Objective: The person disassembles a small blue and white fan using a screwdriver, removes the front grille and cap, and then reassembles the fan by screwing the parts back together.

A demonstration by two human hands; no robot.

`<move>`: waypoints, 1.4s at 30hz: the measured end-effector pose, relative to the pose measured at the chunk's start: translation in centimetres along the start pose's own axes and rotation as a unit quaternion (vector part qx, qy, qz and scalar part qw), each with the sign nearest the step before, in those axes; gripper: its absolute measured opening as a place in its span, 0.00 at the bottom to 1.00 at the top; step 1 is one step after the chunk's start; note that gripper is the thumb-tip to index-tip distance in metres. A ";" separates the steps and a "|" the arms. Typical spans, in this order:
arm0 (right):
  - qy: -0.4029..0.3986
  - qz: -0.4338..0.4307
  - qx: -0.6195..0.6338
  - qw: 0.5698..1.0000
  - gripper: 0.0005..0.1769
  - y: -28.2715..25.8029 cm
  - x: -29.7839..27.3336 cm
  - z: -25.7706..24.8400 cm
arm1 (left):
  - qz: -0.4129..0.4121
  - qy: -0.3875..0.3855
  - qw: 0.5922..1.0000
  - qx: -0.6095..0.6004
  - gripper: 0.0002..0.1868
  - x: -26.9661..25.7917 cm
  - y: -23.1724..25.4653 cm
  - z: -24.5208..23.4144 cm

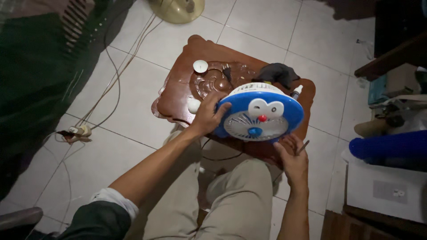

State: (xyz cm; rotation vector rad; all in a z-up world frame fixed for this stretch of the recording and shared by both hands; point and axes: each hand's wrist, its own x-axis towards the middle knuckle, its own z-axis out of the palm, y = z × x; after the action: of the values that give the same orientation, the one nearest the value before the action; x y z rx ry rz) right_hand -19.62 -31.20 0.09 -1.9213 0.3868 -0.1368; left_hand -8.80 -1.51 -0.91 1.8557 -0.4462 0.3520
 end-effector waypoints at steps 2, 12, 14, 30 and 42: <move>0.002 0.027 0.032 0.999 0.36 -0.6 0.4 -0.2 | 0.009 -0.014 1.000 0.004 0.20 0.1 -0.2 -0.2; 0.049 0.108 0.061 0.991 0.23 -7.1 -0.4 -3.5 | 0.014 0.007 1.000 -0.003 0.22 -1.1 1.3 0.5; 0.043 0.123 0.085 0.988 0.21 -9.7 -1.1 -4.5 | 0.029 0.079 0.995 0.062 0.22 -2.0 2.6 0.9; 0.057 0.028 0.121 0.991 0.14 -1.9 0.6 -3.7 | -0.287 -0.226 0.877 -0.312 0.15 -13.2 10.1 20.1; 0.186 0.095 -0.098 0.973 0.15 11.2 5.1 0.3 | -0.165 -0.161 0.972 0.053 0.21 -11.5 5.5 15.6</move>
State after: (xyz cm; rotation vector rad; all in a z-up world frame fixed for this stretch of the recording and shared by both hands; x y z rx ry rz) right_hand -17.00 -36.29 -10.80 -2.0408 0.8586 -0.3454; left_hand -21.18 -16.39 -6.42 2.0597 -0.3319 -0.1559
